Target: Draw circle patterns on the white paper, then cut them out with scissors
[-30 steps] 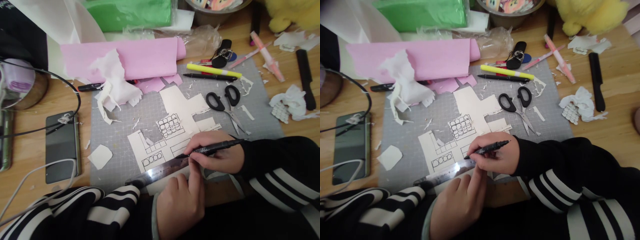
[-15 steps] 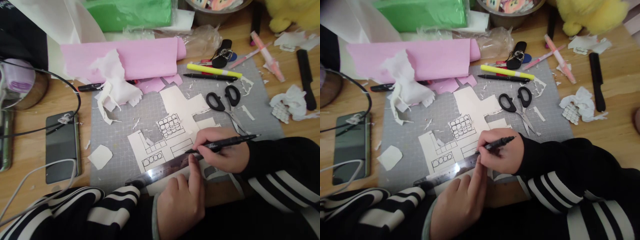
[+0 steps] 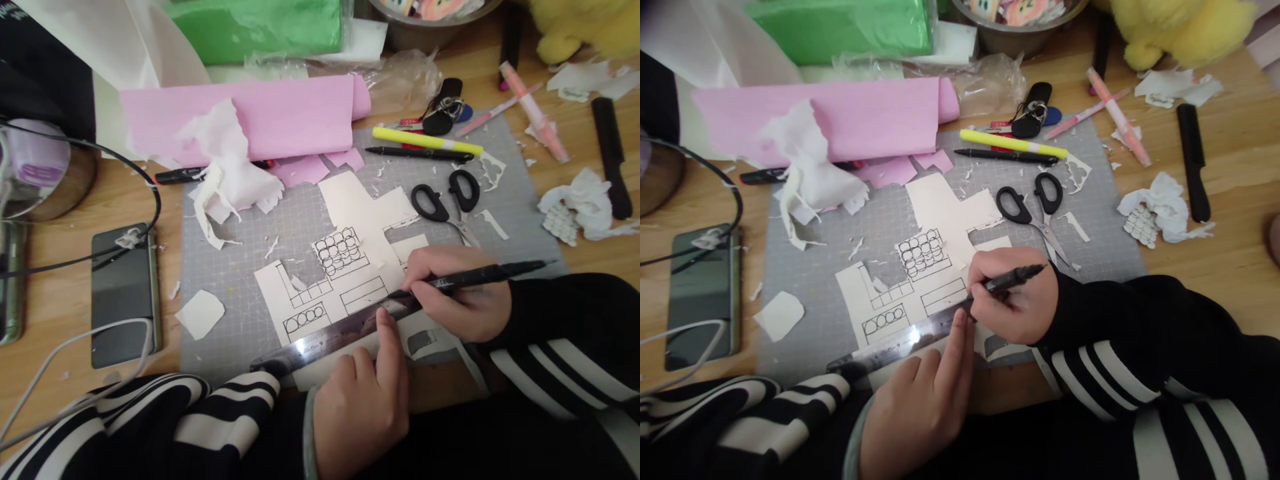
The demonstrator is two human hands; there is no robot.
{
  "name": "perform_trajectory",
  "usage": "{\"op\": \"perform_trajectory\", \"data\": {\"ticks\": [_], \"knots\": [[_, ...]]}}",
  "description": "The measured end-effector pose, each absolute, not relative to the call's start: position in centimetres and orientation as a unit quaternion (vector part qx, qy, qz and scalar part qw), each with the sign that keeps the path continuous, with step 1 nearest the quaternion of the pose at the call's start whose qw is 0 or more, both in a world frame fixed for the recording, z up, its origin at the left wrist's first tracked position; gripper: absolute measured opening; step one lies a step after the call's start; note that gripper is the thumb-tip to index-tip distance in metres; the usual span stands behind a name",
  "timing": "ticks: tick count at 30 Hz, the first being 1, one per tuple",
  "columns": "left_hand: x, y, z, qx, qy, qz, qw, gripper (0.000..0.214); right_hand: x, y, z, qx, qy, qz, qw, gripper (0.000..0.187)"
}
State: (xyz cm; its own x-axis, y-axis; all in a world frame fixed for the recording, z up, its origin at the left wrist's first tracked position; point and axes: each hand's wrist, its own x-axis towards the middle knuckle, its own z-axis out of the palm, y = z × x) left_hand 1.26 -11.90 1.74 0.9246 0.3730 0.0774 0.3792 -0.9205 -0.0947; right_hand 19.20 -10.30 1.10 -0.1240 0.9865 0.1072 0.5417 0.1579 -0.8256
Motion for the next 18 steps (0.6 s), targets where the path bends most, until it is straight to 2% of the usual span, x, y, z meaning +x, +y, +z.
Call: {"op": "perform_trajectory", "data": {"ticks": [4, 8, 18], "knots": [[0.5, -12.5, 1.2, -0.986, -0.16, -0.037, 0.012, 0.036, 19.1, -10.0, 1.1, -0.577, -0.611, 0.364, 0.401, 0.015], [-0.2, -13.1, 0.8, -0.986, -0.159, -0.029, -0.027, 0.037, 18.9, -9.8, 1.2, -0.595, -0.604, 0.384, 0.365, 0.014], [1.1, -12.1, 1.9, -0.986, -0.155, -0.042, 0.033, 0.032, 18.6, -9.9, 1.3, -0.567, -0.622, 0.413, 0.349, 0.012]]}}
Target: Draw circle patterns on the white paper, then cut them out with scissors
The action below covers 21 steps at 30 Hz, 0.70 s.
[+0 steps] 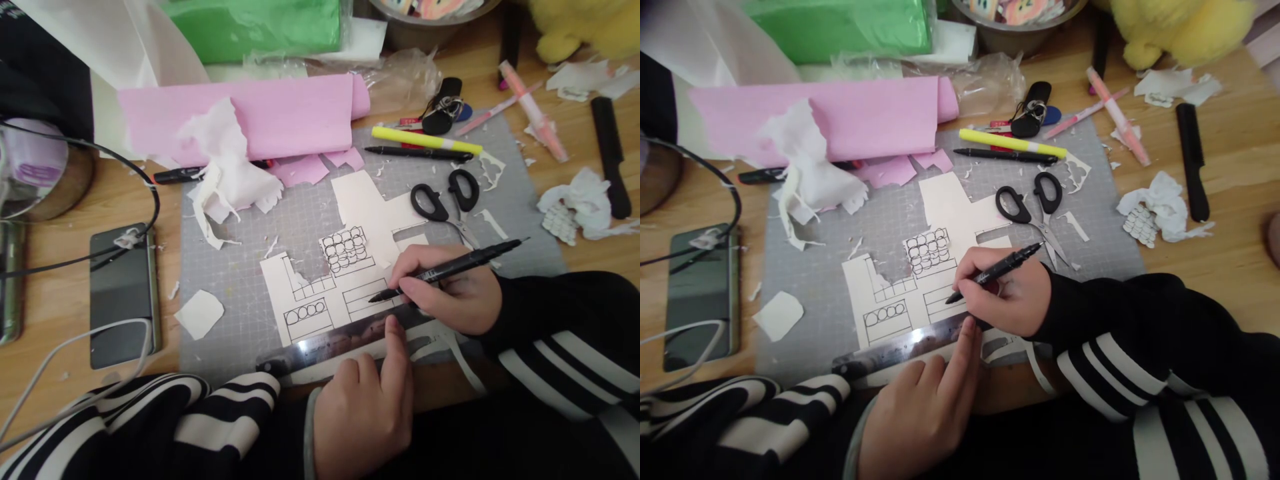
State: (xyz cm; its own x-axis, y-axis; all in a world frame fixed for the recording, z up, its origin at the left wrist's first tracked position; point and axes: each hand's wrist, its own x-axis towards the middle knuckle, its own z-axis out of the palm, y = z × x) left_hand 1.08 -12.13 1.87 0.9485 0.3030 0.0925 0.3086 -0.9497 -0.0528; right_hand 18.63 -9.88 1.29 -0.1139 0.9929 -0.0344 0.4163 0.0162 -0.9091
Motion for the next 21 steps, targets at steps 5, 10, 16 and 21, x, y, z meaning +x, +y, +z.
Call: {"op": "perform_trajectory", "data": {"ticks": [5, 10, 16, 21], "knots": [[0.8, -12.3, 1.7, -0.988, -0.148, -0.027, 0.017, 0.035, 18.5, -10.0, 1.3, -0.561, -0.646, 0.419, 0.306, 0.011], [0.5, -12.5, 1.5, -0.988, -0.148, -0.041, 0.014, 0.034, 18.4, -10.2, 0.8, -0.52, -0.686, 0.42, 0.289, 0.01], [-0.3, -13.0, 0.7, -0.987, -0.158, -0.014, -0.023, 0.033, 18.4, -10.1, 0.7, -0.497, -0.707, 0.425, 0.271, 0.009], [-0.3, -13.0, 0.6, -0.987, -0.16, -0.017, -0.03, 0.034, 18.4, -9.9, 0.4, -0.458, -0.737, 0.413, 0.277, 0.009]]}}
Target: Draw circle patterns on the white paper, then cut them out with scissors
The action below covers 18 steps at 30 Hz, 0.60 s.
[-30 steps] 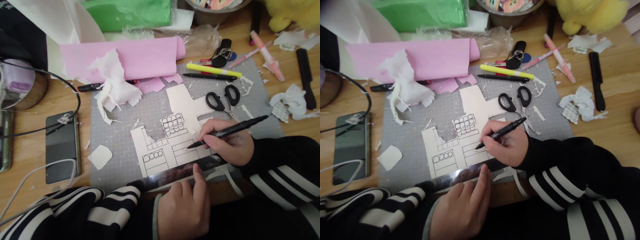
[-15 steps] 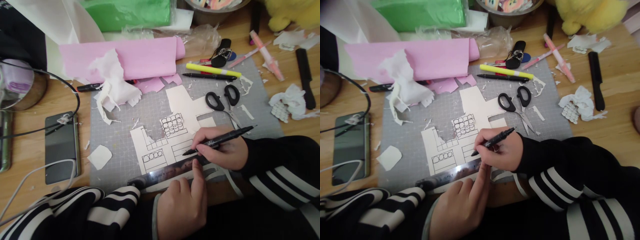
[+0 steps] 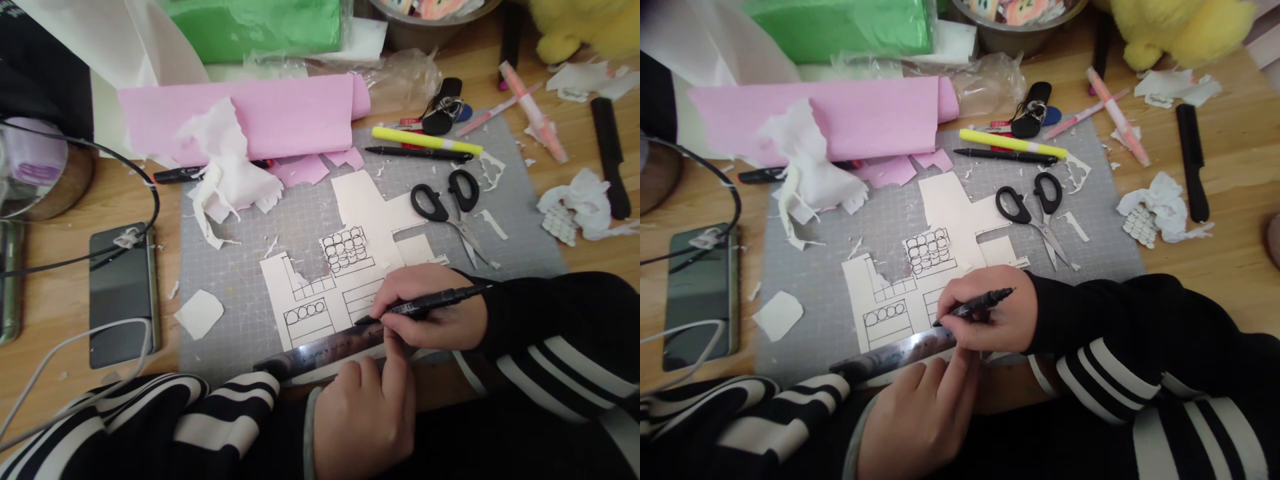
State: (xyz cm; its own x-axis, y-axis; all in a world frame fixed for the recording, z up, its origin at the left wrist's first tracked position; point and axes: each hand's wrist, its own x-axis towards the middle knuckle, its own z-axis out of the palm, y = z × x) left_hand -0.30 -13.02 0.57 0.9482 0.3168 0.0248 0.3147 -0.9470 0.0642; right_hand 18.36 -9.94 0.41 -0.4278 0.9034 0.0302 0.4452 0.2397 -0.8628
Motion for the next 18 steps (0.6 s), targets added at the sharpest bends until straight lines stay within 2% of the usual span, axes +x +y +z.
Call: {"op": "perform_trajectory", "data": {"ticks": [9, 18], "knots": [[0.3, -12.8, 1.2, 0.982, 0.185, 0.017, 0.032, 0.032, 18.2, -10.3, 0.1, -0.448, -0.759, 0.371, 0.292, 0.012], [0.6, -12.5, 1.5, 0.985, 0.17, 0.035, 0.007, 0.036, 19.2, -10.4, 1.0, -0.524, -0.722, 0.356, 0.279, 0.014]]}}
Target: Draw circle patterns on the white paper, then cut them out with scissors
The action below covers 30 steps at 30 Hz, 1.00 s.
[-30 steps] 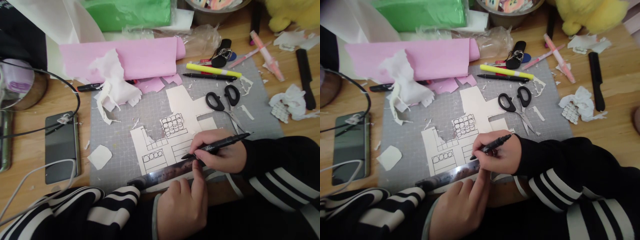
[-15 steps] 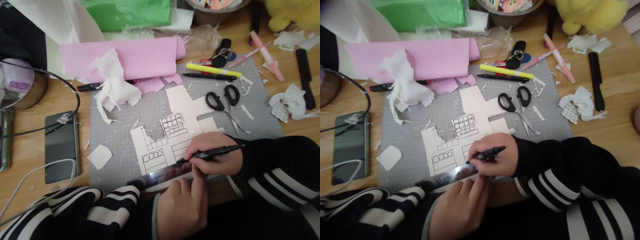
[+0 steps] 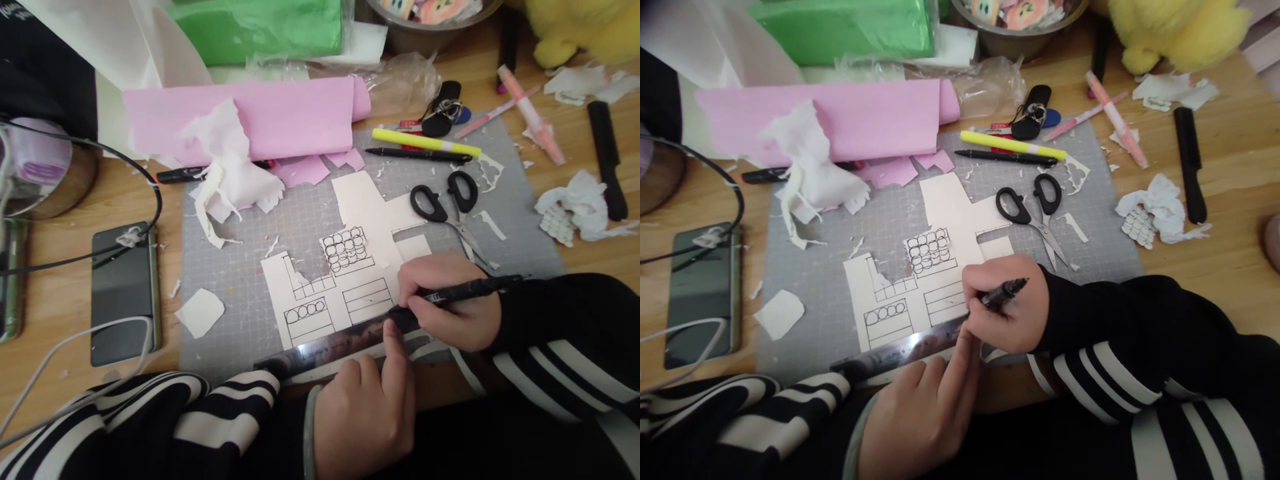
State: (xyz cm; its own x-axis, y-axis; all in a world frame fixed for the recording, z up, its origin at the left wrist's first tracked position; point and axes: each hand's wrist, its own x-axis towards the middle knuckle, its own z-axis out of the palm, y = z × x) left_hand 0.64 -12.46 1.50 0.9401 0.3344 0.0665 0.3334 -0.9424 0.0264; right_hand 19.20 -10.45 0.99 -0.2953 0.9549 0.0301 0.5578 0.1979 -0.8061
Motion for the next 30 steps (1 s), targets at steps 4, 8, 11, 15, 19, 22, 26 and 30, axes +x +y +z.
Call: {"op": "perform_trajectory", "data": {"ticks": [4, 8, 11, 15, 19, 22, 26, 30], "knots": [[0.9, -12.1, 1.8, 0.987, 0.158, 0.039, -0.004, 0.037, 19.1, -10.6, 1.1, -0.53, -0.714, 0.357, 0.285, 0.014], [1.0, -12.1, 1.9, 0.989, 0.142, 0.043, -0.019, 0.036, 19.0, -10.5, 1.1, -0.538, -0.694, 0.366, 0.308, 0.014], [0.9, -12.0, 1.9, 0.99, 0.129, 0.045, -0.027, 0.036, 19.2, -10.0, 0.9, -0.544, -0.628, 0.43, 0.355, 0.015], [0.6, -11.5, 1.9, 0.991, 0.126, 0.047, -0.026, 0.035, 19.2, -8.9, 1.0, -0.58, -0.49, 0.5, 0.416, 0.014], [0.3, -11.3, 1.9, 0.987, 0.154, 0.032, -0.038, 0.036, 18.8, -8.6, 1.0, -0.595, -0.471, 0.479, 0.441, 0.013], [0.2, -11.2, 1.9, 0.986, 0.158, 0.021, -0.044, 0.034, 18.7, -8.6, 0.6, -0.59, -0.514, 0.448, 0.432, 0.012], [-0.1, -11.0, 1.8, 0.988, 0.149, 0.022, -0.041, 0.033, 19.3, -8.1, -0.2, -0.58, -0.621, 0.342, 0.403, 0.015], [-0.4, -10.9, 1.5, 0.99, 0.139, 0.013, -0.03, 0.034, 20.4, -7.0, -0.6, -0.542, -0.759, 0.158, 0.324, 0.017]]}}
